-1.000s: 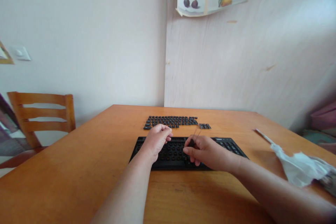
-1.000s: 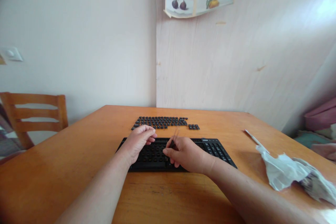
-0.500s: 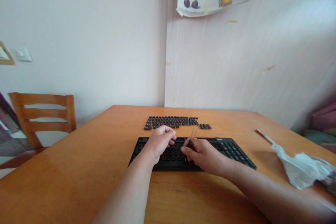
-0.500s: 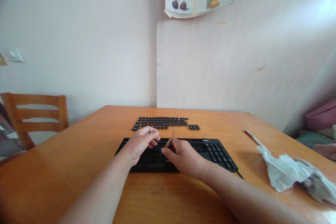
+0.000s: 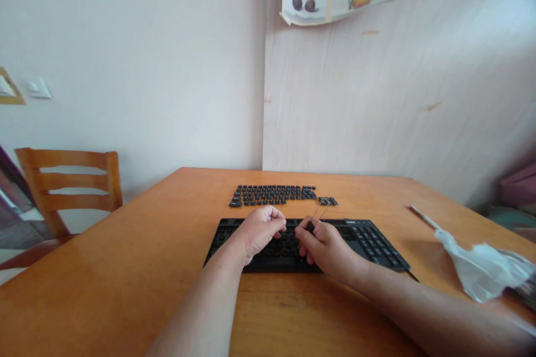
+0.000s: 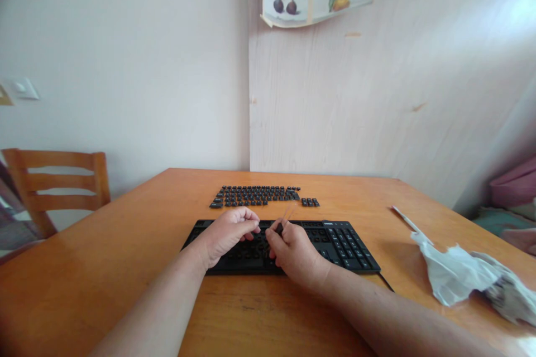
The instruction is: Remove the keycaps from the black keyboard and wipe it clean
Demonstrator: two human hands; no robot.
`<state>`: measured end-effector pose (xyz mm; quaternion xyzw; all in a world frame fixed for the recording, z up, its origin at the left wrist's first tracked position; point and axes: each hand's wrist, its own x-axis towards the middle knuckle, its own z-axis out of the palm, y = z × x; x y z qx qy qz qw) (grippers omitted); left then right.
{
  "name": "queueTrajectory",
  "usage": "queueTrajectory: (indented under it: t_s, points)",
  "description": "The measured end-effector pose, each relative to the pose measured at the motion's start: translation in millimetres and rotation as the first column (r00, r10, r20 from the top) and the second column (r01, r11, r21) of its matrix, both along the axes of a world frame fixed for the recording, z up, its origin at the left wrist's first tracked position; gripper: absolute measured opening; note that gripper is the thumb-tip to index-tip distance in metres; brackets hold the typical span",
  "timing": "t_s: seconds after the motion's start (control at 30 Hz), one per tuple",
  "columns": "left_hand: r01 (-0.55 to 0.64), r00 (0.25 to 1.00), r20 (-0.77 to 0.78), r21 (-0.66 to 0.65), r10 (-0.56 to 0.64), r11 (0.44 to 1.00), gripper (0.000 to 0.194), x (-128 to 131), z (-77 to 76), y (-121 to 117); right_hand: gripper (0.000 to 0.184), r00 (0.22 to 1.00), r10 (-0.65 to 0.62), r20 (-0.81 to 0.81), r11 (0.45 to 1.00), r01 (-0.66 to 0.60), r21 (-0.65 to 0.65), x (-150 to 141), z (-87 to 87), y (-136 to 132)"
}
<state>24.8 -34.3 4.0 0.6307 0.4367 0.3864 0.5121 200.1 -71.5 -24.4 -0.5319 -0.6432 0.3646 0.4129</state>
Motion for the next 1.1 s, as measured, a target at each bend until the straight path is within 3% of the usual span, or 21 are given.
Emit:
queueTrajectory:
  t_s: [0.2, 0.4, 0.53, 0.7, 0.83, 1.03, 1.1]
  points:
    - [0.001, 1.000, -0.026, 0.013, -0.001, 1.000, 0.008, 1, 0.8, -1, 0.031, 0.984, -0.125, -0.127, 0.992, 0.127, 0.012, 11, 3.5, 7]
    - [0.045, 0.999, -0.002, 0.012, -0.045, 0.999, 0.009, 1, 2.5, -3, 0.034, 0.982, -0.053, -0.182, 0.983, 0.083, 0.162, 7, 1.3, 7]
    - [0.077, 0.997, 0.023, 0.016, -0.077, 0.997, 0.009, 2, 1.5, -2, 0.034, 0.985, -0.045, -0.165, 0.978, 0.077, 0.195, 2, 4.1, 3]
    - [0.073, 0.997, 0.030, 0.047, -0.075, 0.996, 0.012, 4, -3.6, 2, 0.030, 0.994, -0.028, -0.106, 0.978, 0.049, 0.201, -1, 3.8, -1]
    - [0.061, 0.998, 0.028, 0.067, -0.063, 0.996, 0.014, 3, -7.0, 4, 0.026, 1.000, -0.031, 0.002, 0.957, 0.029, 0.288, 0, 2.9, -3]
    - [0.054, 0.996, 0.065, 0.056, -0.058, 0.997, 0.017, 0, -9.7, 5, 0.027, 0.963, -0.207, 0.174, 0.845, 0.086, 0.528, 10, 16.7, 1]
    - [0.062, 0.995, 0.069, 0.048, -0.065, 0.997, 0.018, 0, -10.3, 6, 0.026, 0.957, -0.198, 0.210, 0.840, 0.056, 0.539, 12, 20.6, 2]
